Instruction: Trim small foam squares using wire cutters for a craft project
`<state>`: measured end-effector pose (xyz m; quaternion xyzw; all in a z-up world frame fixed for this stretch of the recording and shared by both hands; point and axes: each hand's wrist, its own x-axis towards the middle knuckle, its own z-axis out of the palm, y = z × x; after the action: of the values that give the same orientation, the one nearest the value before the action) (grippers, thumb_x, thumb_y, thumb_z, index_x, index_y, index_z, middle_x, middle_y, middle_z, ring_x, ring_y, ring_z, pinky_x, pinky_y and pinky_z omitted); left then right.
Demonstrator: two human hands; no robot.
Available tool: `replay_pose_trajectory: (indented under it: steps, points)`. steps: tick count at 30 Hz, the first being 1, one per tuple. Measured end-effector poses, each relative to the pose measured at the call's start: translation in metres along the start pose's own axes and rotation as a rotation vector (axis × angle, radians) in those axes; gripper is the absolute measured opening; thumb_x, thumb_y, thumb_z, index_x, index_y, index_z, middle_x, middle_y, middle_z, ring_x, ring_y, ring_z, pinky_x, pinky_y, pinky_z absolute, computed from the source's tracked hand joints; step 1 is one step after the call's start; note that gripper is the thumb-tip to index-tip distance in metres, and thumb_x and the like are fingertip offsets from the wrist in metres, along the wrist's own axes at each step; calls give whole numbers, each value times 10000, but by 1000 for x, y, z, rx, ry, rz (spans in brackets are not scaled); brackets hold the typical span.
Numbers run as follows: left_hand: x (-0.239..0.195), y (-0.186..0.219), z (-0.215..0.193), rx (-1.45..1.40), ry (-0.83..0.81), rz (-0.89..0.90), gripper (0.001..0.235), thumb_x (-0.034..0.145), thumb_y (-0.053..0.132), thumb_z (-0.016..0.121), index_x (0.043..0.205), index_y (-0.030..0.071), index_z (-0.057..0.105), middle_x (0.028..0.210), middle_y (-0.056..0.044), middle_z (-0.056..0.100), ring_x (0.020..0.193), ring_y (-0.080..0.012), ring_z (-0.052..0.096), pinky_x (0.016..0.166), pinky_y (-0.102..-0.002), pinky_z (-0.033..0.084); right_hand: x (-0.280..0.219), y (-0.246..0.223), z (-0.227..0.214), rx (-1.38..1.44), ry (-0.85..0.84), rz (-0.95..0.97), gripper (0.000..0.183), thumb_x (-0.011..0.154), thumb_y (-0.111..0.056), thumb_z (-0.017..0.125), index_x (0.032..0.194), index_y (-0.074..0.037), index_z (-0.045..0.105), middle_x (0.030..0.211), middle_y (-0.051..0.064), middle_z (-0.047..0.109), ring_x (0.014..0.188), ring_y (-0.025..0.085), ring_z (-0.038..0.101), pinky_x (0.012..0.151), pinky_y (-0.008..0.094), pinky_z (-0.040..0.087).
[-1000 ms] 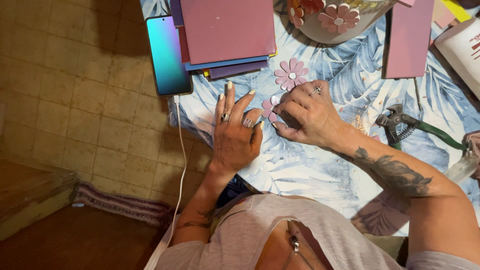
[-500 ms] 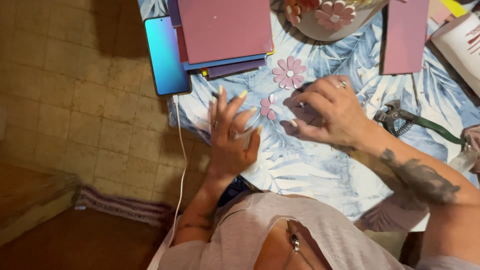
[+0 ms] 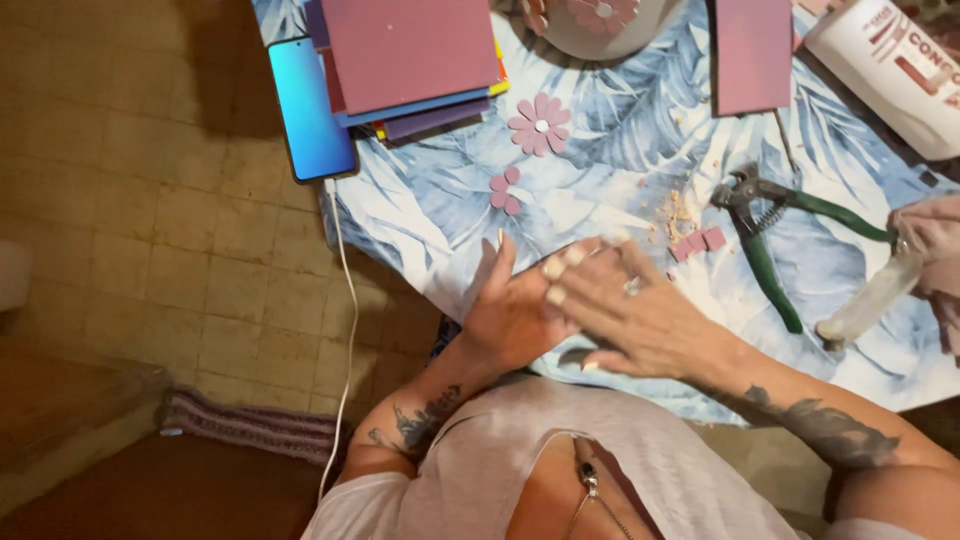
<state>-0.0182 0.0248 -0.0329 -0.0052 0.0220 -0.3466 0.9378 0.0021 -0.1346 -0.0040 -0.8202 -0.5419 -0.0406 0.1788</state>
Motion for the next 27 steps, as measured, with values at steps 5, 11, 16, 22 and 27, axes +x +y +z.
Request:
replay_pose_trajectory:
  steps: [5, 11, 16, 22, 27]
  points:
    - [3, -10, -1, 414, 21, 129, 761, 822, 613, 336, 1338, 66, 218, 1294, -111, 367, 1141, -206, 416, 955, -349, 329, -39, 16, -8, -153, 143, 139, 563, 834, -453, 346, 1195, -35, 456, 1192, 174, 481, 1076, 281, 485, 933, 521, 279]
    - [12, -8, 46, 1900, 87, 524, 178, 865, 150, 406, 951, 65, 536, 963, -75, 558, 900, -214, 531, 807, -315, 392, -113, 15, -32, -470, 174, 751, 266, 843, -199, 551, 1012, 2, 506, 935, 154, 523, 818, 293, 506, 651, 363, 423]
    - [57, -18, 26, 2247, -166, 673, 97, 831, 85, 483, 908, 40, 522, 887, -108, 525, 791, -293, 501, 691, -377, 421, -143, 25, -10, -390, 169, 964, 255, 851, -277, 590, 818, -44, 490, 776, 123, 486, 744, 326, 469, 617, 425, 383]
    - [110, -39, 10, 2702, -45, 490, 201, 764, 238, 537, 844, 63, 595, 824, -105, 500, 818, -311, 451, 583, -437, 422, -138, 33, -14, -576, 213, 738, 278, 915, -232, 492, 736, -35, 409, 704, 119, 427, 667, 283, 432, 496, 357, 328]
    - [126, -51, 1, 3018, 32, 778, 178, 723, 273, 543, 776, 109, 590, 808, -69, 483, 777, -261, 442, 598, -357, 366, -187, 64, -3, -473, 489, 723, 320, 1002, -244, 275, 775, -52, 394, 690, 76, 379, 585, 168, 343, 491, 291, 306]
